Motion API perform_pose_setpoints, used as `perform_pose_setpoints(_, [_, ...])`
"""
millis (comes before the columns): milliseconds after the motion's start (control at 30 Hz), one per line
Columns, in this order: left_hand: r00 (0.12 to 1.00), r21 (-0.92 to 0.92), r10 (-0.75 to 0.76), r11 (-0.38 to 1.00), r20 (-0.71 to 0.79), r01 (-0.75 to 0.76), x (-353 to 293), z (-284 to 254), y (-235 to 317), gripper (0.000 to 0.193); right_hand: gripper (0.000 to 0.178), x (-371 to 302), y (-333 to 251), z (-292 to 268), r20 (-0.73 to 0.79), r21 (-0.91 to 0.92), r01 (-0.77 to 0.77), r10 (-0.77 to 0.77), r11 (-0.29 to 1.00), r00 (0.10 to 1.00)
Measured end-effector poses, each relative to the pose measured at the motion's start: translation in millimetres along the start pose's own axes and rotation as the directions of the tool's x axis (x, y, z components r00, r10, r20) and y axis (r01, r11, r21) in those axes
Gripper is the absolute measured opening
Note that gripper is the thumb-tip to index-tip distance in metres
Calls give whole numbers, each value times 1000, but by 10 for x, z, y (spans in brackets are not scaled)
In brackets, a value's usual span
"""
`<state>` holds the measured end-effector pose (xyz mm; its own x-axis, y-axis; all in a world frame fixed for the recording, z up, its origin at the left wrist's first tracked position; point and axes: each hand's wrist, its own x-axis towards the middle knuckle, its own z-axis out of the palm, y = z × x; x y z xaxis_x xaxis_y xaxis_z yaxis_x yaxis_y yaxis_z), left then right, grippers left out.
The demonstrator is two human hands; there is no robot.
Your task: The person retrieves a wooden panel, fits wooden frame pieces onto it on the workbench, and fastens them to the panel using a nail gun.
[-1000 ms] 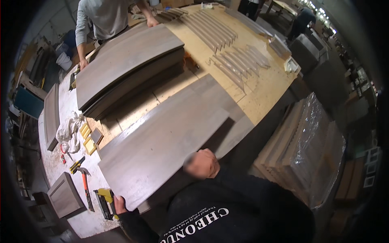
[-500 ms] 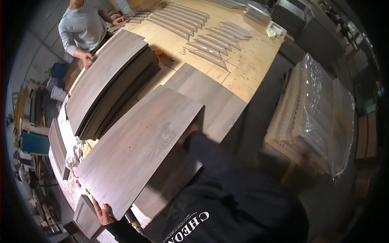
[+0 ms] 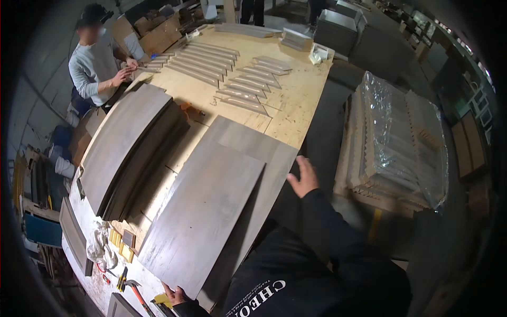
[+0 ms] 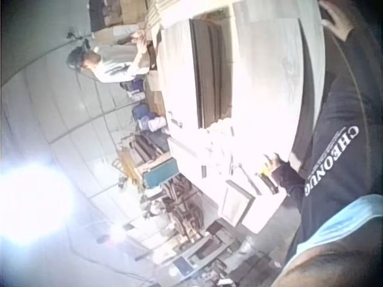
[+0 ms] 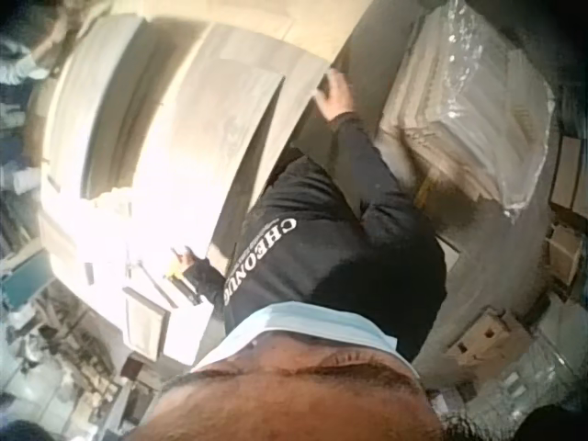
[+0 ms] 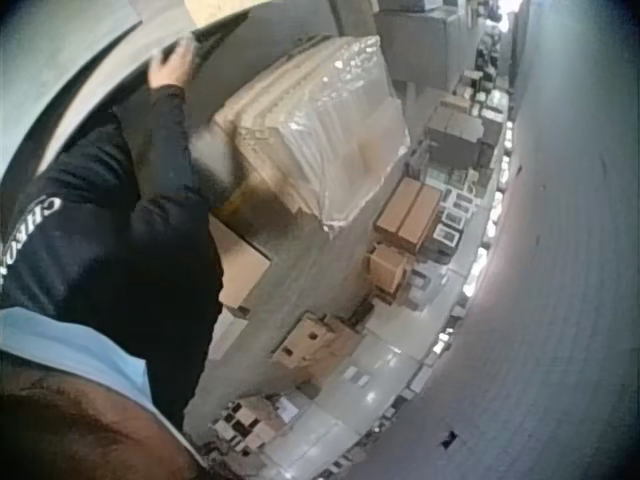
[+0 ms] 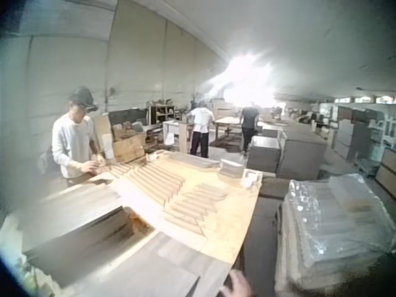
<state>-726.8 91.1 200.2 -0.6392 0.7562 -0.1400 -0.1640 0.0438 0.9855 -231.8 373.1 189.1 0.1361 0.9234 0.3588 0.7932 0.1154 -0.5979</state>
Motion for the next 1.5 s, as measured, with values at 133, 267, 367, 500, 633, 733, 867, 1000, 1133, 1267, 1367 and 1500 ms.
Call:
perform_pose_setpoints(133, [992,512,-37,854,-123,95,415,-232,-395,64,68,284,-223,383,127,-43,33,-27,999,992])
perform_pose_setpoints(267, [987,705,107,709,-121,10,359,-166,-996,57,62,448,-150,731,289,-126,-29,65,992,955])
perform_pose_setpoints(367, [985,784,79,617,-157,75,181,496,-946,62,56,491,-34,702,277,-167,-39,85,985,957])
perform_pose_setpoints(500, [950,886,98,401,-296,235,171,812,-812,69,57,704,46,760,317,-141,-30,74,990,945])
perform_pose_setpoints(633, [937,856,117,456,-328,243,232,797,-939,68,56,970,59,861,328,-92,20,12,996,945])
perform_pose_setpoints(733, [915,836,152,483,-373,261,180,741,-1021,65,55,1187,-2,808,446,-31,6,8,1000,895])
perform_pose_setpoints(867, [831,858,232,233,-506,457,158,960,-855,70,55,1709,283,789,578,65,-161,95,985,811])
perform_pose_setpoints(1000, [941,995,331,91,-69,41,165,1752,-634,86,72,2306,642,963,232,39,-70,60,997,971])
perform_pose_setpoints(1133, [991,990,45,51,128,-130,156,2889,-634,100,77,2622,537,1157,281,-29,72,-61,997,958])
perform_pose_setpoints(1267, [987,986,-111,-108,113,-126,211,3498,-576,100,72,2669,605,1271,308,2,81,-78,997,948])
perform_pose_setpoints(1367, [989,990,-122,-108,82,-95,219,3556,-558,99,68,2630,630,1178,297,0,91,-87,996,951])
perform_pose_setpoints(1500, [985,991,-136,-66,107,-117,194,3570,-531,98,57,2532,683,949,441,35,-26,8,999,897])
